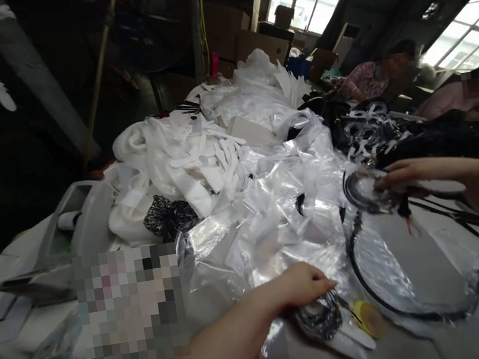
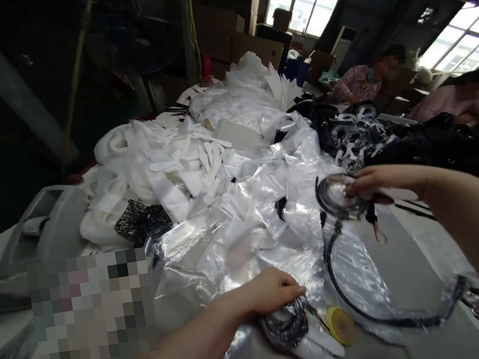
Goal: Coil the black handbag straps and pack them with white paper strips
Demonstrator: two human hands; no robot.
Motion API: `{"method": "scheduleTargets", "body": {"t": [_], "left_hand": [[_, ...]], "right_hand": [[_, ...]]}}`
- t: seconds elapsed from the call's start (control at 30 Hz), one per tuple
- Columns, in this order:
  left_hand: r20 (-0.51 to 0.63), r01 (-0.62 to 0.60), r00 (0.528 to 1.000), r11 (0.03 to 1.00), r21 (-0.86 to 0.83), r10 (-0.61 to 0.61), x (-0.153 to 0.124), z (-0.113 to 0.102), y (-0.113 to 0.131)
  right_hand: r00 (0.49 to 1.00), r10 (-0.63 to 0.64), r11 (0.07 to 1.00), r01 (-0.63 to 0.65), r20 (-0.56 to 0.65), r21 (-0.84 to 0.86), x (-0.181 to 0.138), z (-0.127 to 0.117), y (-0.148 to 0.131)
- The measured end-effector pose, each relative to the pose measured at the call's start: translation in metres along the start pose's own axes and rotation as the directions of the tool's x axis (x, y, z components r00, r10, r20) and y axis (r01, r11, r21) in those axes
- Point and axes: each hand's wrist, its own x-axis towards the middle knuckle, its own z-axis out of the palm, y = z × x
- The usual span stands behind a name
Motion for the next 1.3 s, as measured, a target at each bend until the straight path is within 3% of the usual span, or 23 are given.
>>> {"method": "scheduleTargets", "body": {"t": [0.03,0.07,0.13,0.17,0.2,0.23,0.33,0.43,0.5,0.6,0.67,0.8,0.87,0.97,1.13,1.3], "left_hand": [[0.005,-0.011,1.000,1.000,0.001,0.011,0.000,-0.001,0.000],[0.006,-0.025,1.000,1.000,0.003,0.025,0.001,-0.001,0.000],[-0.005,-0.040,0.999,0.999,0.010,0.040,0.001,-0.001,0.002],[-0.012,-0.038,0.999,0.999,0.012,0.038,0.000,-0.001,0.003],[-0.016,-0.032,0.999,0.999,0.014,0.032,0.000,-0.001,0.004],[-0.019,-0.025,0.999,1.000,0.018,0.025,-0.001,-0.001,0.004],[-0.024,-0.009,1.000,1.000,0.026,0.010,-0.002,0.000,0.005],[-0.042,-0.057,0.997,0.998,-0.010,0.057,-0.002,0.004,0.008],[-0.134,-0.128,0.984,0.991,-0.047,0.121,-0.002,0.009,0.014],[-0.350,-0.219,0.920,0.972,-0.083,0.178,-0.015,0.022,0.033],[-0.405,-0.255,0.895,0.960,-0.119,0.188,-0.034,0.033,0.048],[-0.422,-0.298,0.880,0.944,-0.139,0.216,-0.092,0.053,0.062],[-0.377,-0.288,0.897,0.952,-0.103,0.231,-0.120,0.063,0.054],[-0.265,-0.184,0.947,0.983,0.020,0.183,-0.151,0.081,0.024],[-0.286,0.016,0.958,1.000,-0.016,-0.020,-0.172,0.112,-0.029],[-0.340,0.057,0.938,0.998,-0.025,-0.062,-0.167,0.111,-0.051]], "right_hand": [[0.998,0.015,0.999,-0.013,-0.062,0.036,0.001,-0.010,-0.003],[0.977,-0.017,0.994,0.041,-0.215,0.106,0.002,-0.019,-0.005],[0.809,-0.130,0.939,0.287,-0.574,0.192,0.000,-0.028,-0.003],[0.730,-0.159,0.916,0.360,-0.665,0.177,-0.005,-0.027,0.002],[0.692,-0.190,0.905,0.398,-0.696,0.149,-0.012,-0.022,0.010],[0.706,-0.222,0.911,0.396,-0.672,0.115,-0.023,-0.012,0.020],[0.826,-0.325,0.928,0.371,-0.460,0.010,-0.070,0.033,0.061],[0.864,-0.404,0.913,0.357,-0.300,-0.198,-0.122,0.080,0.112],[0.874,-0.394,0.906,0.316,-0.284,-0.283,-0.147,0.105,0.146],[0.888,-0.328,0.935,0.257,-0.322,-0.243,-0.166,0.134,0.190],[0.874,-0.344,0.933,0.278,-0.343,-0.228,-0.169,0.154,0.209],[0.776,-0.581,0.802,0.496,-0.245,-0.333,-0.169,0.200,0.222],[0.711,-0.674,0.724,0.580,-0.203,-0.373,-0.167,0.221,0.221],[0.667,-0.710,0.695,0.611,-0.226,-0.379,-0.160,0.246,0.218],[0.654,-0.681,0.731,0.582,-0.330,-0.356,-0.154,0.266,0.219],[0.699,-0.610,0.792,0.537,-0.374,-0.289,-0.148,0.270,0.218]]}}
